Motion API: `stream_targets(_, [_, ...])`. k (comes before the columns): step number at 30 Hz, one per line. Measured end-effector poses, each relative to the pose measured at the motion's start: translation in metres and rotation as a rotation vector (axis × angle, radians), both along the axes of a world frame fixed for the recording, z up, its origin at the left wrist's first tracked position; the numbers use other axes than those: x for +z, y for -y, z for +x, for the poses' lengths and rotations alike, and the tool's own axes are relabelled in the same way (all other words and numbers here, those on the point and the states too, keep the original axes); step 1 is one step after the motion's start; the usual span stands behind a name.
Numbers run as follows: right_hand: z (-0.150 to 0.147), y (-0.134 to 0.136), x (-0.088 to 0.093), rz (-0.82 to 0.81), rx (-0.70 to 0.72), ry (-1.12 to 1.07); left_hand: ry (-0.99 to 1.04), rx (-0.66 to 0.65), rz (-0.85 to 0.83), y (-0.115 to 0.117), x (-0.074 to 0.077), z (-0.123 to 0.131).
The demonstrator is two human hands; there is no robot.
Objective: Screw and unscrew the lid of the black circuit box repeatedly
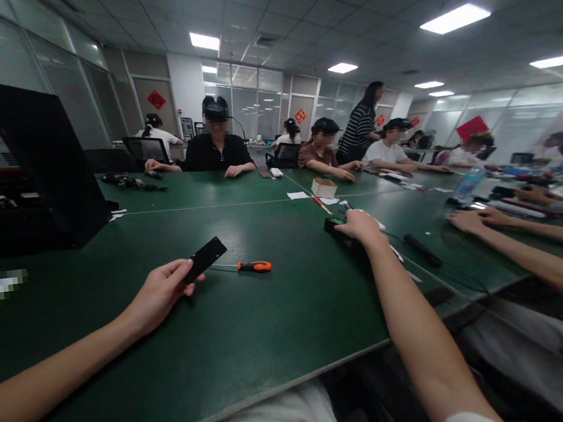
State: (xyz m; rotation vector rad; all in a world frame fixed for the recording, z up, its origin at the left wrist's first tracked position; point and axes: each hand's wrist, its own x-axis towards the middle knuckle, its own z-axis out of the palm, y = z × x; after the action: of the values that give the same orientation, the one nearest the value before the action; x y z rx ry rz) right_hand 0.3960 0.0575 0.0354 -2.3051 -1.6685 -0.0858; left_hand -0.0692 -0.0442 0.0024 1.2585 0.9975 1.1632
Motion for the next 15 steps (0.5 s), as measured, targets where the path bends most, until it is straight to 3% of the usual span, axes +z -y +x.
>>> stream_targets(5, [-0.027, 0.004, 0.007, 0.130, 0.160, -0.140, -0.094, -0.131, 0.036, 0.004, 0.003, 0.001])
stream_targets(9, [-0.098, 0.019, 0.014, 0.241, 0.508, -0.342, -0.309, -0.232, 0.155, 0.010, 0.003, 0.003])
stream_targets(13, [-0.184, 0.057, 0.000, 0.046, 0.892, -0.590, -0.464, -0.224, 0.291, 0.020, 0.004, 0.007])
stream_targets(15, [-0.212, 0.077, -0.009, -0.264, 1.120, -0.866, -0.533, -0.178, 0.380, 0.025, 0.004, 0.007])
